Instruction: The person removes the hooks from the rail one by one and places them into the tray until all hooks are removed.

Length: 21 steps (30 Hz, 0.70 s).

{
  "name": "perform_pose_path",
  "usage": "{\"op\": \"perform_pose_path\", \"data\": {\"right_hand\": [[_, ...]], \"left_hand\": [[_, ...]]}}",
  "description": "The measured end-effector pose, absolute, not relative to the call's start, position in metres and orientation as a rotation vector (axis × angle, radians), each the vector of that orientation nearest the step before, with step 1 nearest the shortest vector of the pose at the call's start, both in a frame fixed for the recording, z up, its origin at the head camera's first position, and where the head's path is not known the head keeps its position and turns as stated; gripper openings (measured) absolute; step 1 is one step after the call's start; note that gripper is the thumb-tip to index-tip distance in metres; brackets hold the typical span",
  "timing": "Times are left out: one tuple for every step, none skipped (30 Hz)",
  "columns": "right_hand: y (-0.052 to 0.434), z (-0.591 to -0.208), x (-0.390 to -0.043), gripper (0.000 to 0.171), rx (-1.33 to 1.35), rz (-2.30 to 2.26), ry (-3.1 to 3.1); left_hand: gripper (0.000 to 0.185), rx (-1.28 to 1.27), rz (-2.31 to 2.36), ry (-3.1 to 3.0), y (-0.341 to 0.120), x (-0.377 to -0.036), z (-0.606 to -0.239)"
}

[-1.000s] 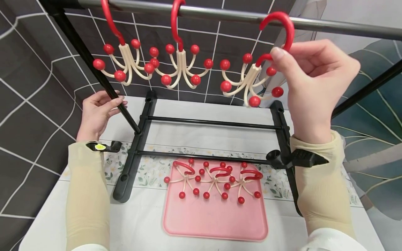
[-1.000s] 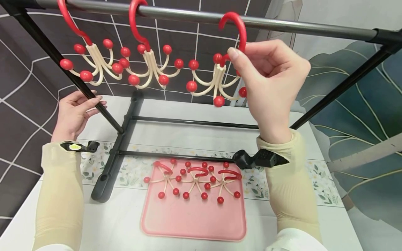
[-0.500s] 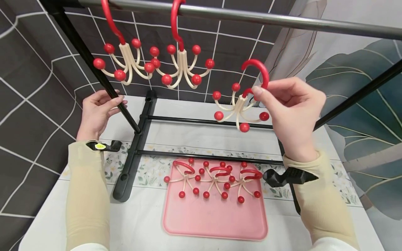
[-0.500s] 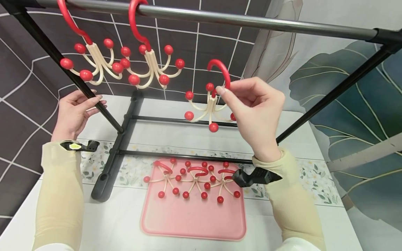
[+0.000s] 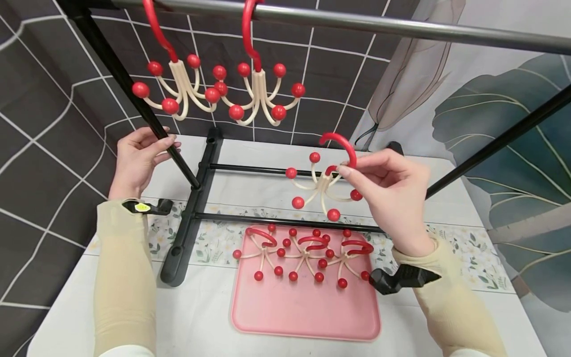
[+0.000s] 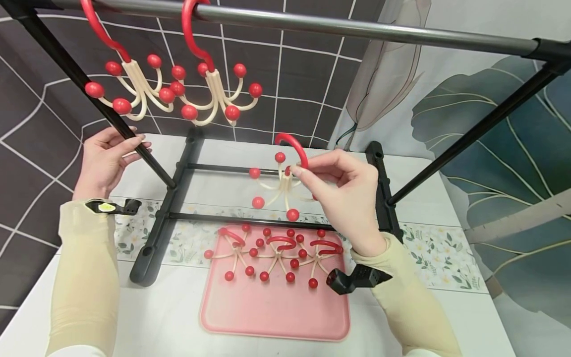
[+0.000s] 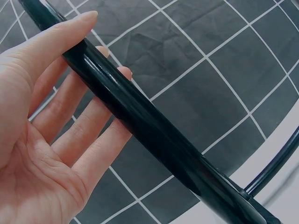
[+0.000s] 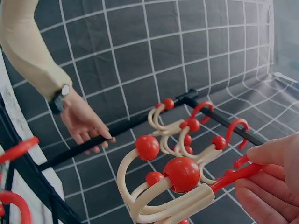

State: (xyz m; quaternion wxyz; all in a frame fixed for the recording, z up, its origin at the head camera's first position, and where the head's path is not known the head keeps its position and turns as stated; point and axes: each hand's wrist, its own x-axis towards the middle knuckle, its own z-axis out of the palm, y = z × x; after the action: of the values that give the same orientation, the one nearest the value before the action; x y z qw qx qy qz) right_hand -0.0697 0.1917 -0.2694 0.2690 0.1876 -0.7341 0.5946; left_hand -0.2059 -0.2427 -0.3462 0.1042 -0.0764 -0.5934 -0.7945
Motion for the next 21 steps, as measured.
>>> {"op": "perform_pose_path", "data": {"right_hand": [[0.191,-0.271,-0.067,0.016,0.520,1.633,-1.972],[0.190,-0.272,-0.065,0.016,0.534,1.664,-1.966],[0.189,-0.274,-0.063,0.017,0.546,1.685,-1.964],[0.188,-0.275,-0.061,0.017,0.555,1.698,-1.964],[0.187,-0.277,-0.059,0.017,0.568,1.714,-1.962],[0.186,-0.278,-0.057,0.018,0.577,1.718,-1.968],[0.184,-0.280,-0.054,0.018,0.591,1.724,-1.974],[0.183,-0.281,-0.052,0.018,0.605,1.732,-1.978],[0.182,-0.283,-0.050,0.018,0.619,1.741,-1.982],[0.181,-0.285,-0.048,0.019,0.636,1.744,-1.990],[0.179,-0.287,-0.047,0.019,0.652,1.754,-1.998],[0.178,-0.290,-0.045,0.019,0.671,1.771,-2.002],[0.176,-0.292,-0.043,0.020,0.687,1.783,-2.012],[0.174,-0.294,-0.041,0.020,0.705,1.800,-2.018],[0.172,-0.296,-0.040,0.021,0.728,1.828,-2.019],[0.170,-0.299,-0.038,0.022,0.750,1.856,-2.022],[0.168,-0.301,-0.036,0.023,0.776,1.893,-2.019],[0.165,-0.303,-0.033,0.024,0.805,1.928,-2.017],[0.162,-0.306,-0.031,0.026,0.837,1.948,-2.014],[0.160,-0.308,-0.030,0.027,0.878,1.970,-2.005],[0.157,-0.311,-0.028,0.028,0.916,1.988,-1.996]], "left_hand": [[0.026,-0.224,-2.340,-1.752,-0.242,-0.206,-0.346],[0.026,-0.223,-2.337,-1.754,-0.242,-0.206,-0.346],[0.026,-0.223,-2.335,-1.756,-0.242,-0.206,-0.346],[0.026,-0.224,-2.334,-1.756,-0.242,-0.206,-0.346],[0.025,-0.224,-2.332,-1.757,-0.242,-0.206,-0.346],[0.025,-0.224,-2.332,-1.757,-0.242,-0.206,-0.346],[0.025,-0.223,-2.333,-1.757,-0.242,-0.206,-0.346],[0.026,-0.223,-2.335,-1.756,-0.241,-0.206,-0.346],[0.026,-0.223,-2.336,-1.755,-0.241,-0.206,-0.346],[0.026,-0.224,-2.338,-1.755,-0.241,-0.206,-0.346],[0.027,-0.224,-2.339,-1.757,-0.241,-0.206,-0.346],[0.027,-0.225,-2.341,-1.756,-0.241,-0.206,-0.345],[0.027,-0.225,-2.342,-1.757,-0.241,-0.205,-0.345],[0.027,-0.226,-2.344,-1.755,-0.241,-0.205,-0.345],[0.026,-0.227,-2.344,-1.754,-0.241,-0.205,-0.345],[0.026,-0.227,-2.344,-1.754,-0.241,-0.205,-0.345],[0.026,-0.226,-2.343,-1.754,-0.241,-0.205,-0.345],[0.025,-0.226,-2.342,-1.753,-0.241,-0.205,-0.345],[0.025,-0.226,-2.340,-1.754,-0.241,-0.205,-0.345],[0.026,-0.227,-2.340,-1.752,-0.241,-0.205,-0.345],[0.026,-0.228,-2.338,-1.754,-0.241,-0.205,-0.345]]}}
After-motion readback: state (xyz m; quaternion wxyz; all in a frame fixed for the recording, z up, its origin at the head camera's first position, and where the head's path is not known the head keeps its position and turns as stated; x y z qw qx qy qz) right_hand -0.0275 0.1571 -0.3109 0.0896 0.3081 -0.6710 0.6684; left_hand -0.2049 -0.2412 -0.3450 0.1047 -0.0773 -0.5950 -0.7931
